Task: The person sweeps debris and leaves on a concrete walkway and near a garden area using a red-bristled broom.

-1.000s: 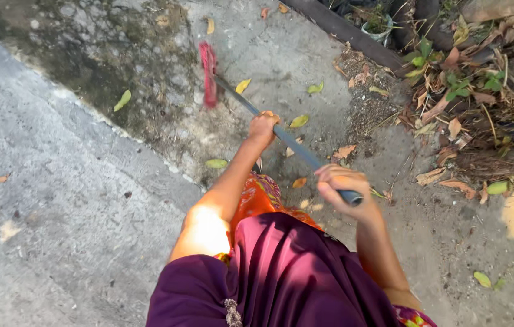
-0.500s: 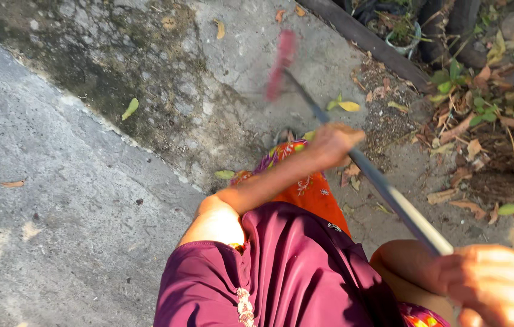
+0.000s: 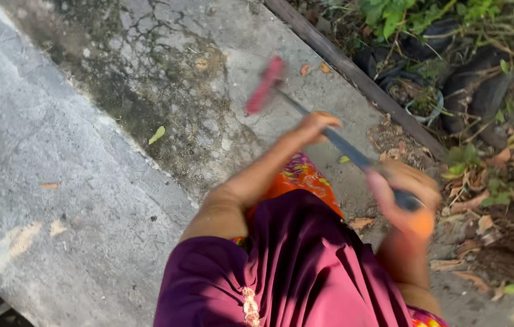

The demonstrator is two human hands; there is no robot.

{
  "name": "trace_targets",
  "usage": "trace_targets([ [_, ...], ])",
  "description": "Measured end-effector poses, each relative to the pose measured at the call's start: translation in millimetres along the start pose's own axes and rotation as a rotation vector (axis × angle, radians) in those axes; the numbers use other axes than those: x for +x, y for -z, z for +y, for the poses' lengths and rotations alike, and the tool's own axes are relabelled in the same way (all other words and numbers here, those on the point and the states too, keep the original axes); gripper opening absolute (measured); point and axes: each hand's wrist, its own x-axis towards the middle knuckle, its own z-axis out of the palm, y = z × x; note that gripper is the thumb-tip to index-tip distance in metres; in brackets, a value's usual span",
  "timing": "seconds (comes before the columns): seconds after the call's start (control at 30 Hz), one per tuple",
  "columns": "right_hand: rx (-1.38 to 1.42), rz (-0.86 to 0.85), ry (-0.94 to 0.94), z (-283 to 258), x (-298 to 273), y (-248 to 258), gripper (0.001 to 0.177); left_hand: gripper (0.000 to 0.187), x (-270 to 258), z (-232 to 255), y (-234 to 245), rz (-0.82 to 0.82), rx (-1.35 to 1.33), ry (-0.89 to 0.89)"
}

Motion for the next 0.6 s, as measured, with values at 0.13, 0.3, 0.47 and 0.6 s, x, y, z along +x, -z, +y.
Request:
trace_targets([
  [0.13, -0.243, -0.039, 0.412, -45.9, 42.2, 34.8, 0.011, 0.048, 64.7, 85.7, -2.7, -0.046, -0.083, -0.254],
  [0.3, 0.019, -0.669, 0.581, -43.0, 118.3, 124.6, 0.022, 0.044, 100.6, 168.8, 57.2, -0.236, -0.011, -0.146],
  [0.47, 0.639, -0.267, 0.598, 0.5, 154.6, 71.1, 0.013, 0.05, 132.0, 75.1, 132.8, -0.057, 0.256, -0.101],
  [0.6, 0.183, 0.234, 0.241, 68.1, 184.0, -35.5, 0.011, 0.014, 139.7, -91.0, 203.6, -0.021, 0.337, 0.215],
])
